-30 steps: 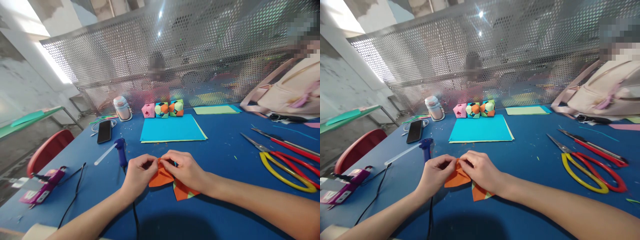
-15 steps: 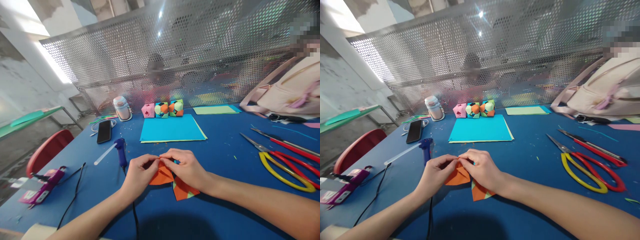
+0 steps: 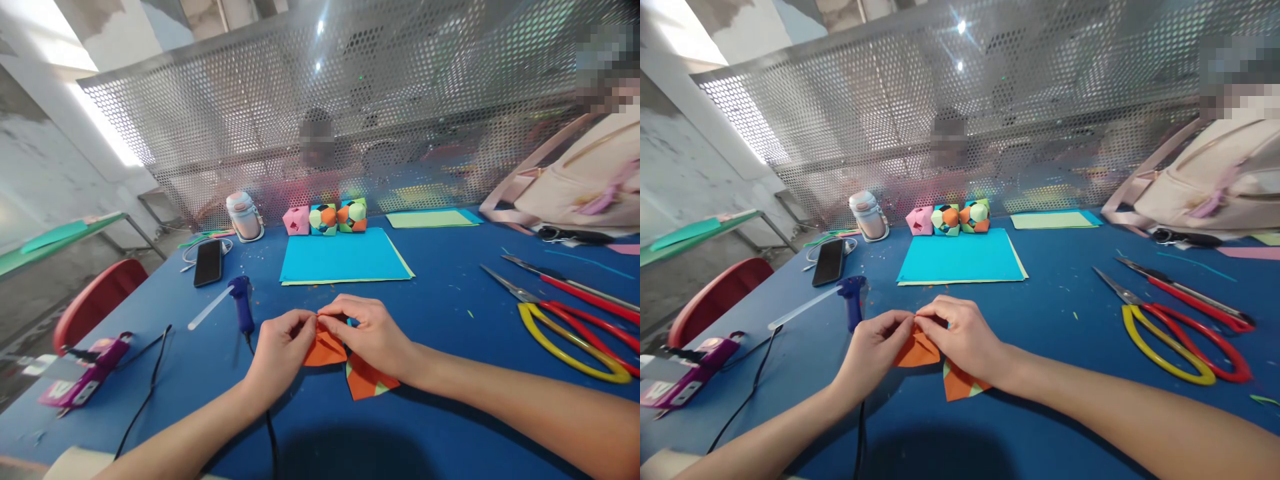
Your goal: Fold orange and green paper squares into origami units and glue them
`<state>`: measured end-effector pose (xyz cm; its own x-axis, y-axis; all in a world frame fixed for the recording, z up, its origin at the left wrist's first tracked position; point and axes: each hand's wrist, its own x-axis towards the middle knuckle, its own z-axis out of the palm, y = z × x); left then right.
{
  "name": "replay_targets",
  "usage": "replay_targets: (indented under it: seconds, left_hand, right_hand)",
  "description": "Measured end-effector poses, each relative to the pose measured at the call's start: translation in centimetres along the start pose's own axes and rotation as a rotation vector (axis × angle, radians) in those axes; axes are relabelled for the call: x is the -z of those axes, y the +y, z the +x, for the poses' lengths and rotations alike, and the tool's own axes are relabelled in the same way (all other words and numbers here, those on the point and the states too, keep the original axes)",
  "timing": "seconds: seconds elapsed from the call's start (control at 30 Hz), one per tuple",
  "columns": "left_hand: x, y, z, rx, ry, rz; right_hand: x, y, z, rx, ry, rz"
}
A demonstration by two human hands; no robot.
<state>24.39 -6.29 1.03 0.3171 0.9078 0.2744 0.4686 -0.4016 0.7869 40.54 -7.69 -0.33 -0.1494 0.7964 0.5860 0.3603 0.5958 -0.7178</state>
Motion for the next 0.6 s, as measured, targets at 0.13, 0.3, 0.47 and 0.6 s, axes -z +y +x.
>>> replay_targets:
  seconds: [0.13, 0.3, 0.47, 0.6]
  left_hand:
    - [0.06, 0.0, 0.02, -0.015, -0.009, 0.028]
    - [0.04, 0.19, -0.07, 0.08, -0.078, -0.055]
    - [0.0, -0.03, -0.01, 0.133, -0.098, -0.124]
    - [0.01, -0.09, 0.19, 0.195, -0.105, -0.229]
  right_hand:
    - [-0.03, -0.09, -0.12, -0.013, -0.012, -0.022]
    - [0.11, -0.05, -0.21, 0.047, 0.033, -0.053]
    - [0.12, -0.01, -0.2, 0.087, 0.055, -0.069]
    - [0.09, 0.03, -0.28, 0.12, 0.061, -0.082]
